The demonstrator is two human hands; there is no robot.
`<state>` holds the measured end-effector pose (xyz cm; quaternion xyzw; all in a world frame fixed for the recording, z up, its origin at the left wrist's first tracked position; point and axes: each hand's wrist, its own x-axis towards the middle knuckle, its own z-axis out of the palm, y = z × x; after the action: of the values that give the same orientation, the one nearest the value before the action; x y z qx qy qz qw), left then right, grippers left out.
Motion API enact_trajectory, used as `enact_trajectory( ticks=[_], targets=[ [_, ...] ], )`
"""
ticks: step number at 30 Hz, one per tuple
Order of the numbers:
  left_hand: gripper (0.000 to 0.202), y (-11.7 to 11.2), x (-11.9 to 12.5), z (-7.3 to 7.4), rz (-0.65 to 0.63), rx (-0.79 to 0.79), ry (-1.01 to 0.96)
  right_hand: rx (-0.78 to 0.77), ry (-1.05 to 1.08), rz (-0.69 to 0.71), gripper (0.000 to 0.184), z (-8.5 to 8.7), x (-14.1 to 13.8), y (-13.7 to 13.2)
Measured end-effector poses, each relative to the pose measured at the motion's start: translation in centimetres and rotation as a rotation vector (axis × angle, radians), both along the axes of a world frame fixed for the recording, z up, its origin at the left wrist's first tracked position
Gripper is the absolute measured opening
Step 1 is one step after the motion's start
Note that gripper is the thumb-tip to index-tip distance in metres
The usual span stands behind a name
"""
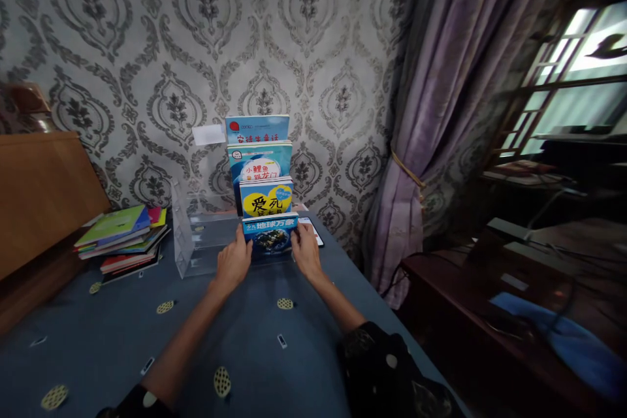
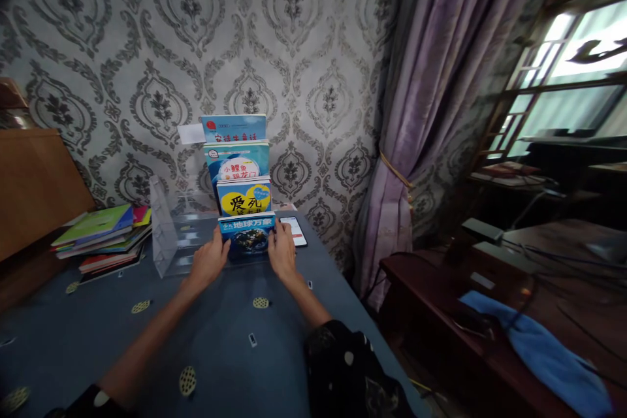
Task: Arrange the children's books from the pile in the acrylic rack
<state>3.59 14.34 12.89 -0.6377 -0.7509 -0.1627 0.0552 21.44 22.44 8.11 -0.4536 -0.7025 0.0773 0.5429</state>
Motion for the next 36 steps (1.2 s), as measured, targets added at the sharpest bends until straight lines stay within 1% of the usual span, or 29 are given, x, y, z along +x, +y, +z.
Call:
enact_trajectory(
  ticks=[4, 8, 12, 16, 19, 22, 25, 28, 30, 32, 34, 36],
  targets=[
    [0.053, -0.4, -0.3, -0.3, -0.008, -0.007, -0.006, -0.020, 0.051, -0.010, 0.036, -0.5, -0.2, -0.9],
    [0.054, -0.6, -1.1, -1.4, -0.068, 0.021, -0.045, -0.087, 0.126, -0.032, 0.042, -2.1, -0.5, -1.9],
    [0.053, -1.2, -2.1, -2.5, -0.114, 0.059, -0.086, -0.144, 0.188, -0.004, 0.046, -3.7, -0.6, -2.9],
    [0.052, -2.0, -3.1, -3.7, -0.191, 0.077, -0.133, -0.147, 0.164, 0.039, 0.046, -5.0, -1.3, -4.2],
    [0.047, -2.6, -4.4, -4.8, -0.249, 0.120, -0.097, -0.156, 0.087, 0.095, 0.045, -6.3, -2.4, -5.7],
    [0.045, -3.3, -6.4, -6.1, -0.283, 0.163, -0.028, -0.202, -0.016, 0.208, 0.043, -7.7, -3.8, -7.5],
    [0.044, -4.2, -8.9, -6.8, -0.263, 0.160, 0.011, -0.242, -0.113, 0.332, 0.043, -8.9, -5.2, -9.2],
    [0.042, -5.2, -11.8, -6.7, -0.227, 0.156, 0.013, -0.244, -0.146, 0.423, 0.042, -9.6, -6.7, -10.5],
    [0.039, -5.6, -13.9, -6.1, -0.210, 0.172, 0.003, -0.246, -0.156, 0.484, 0.041, -9.9, -7.6, -11.3],
    [0.037, -5.7, -16.3, -5.2, -0.171, 0.202, 0.018, -0.238, -0.172, 0.544, 0.041, -10.1, -8.4, -11.8],
    [0.037, -5.3, -18.9, -4.0, -0.070, 0.216, 0.088, -0.214, -0.190, 0.586, 0.041, -10.3, -8.8, -12.2],
    [0.036, -4.5, -21.7, -2.7, 0.076, 0.189, 0.188, -0.192, -0.200, 0.602, 0.040, -10.5, -8.9, -12.3]
  ],
)
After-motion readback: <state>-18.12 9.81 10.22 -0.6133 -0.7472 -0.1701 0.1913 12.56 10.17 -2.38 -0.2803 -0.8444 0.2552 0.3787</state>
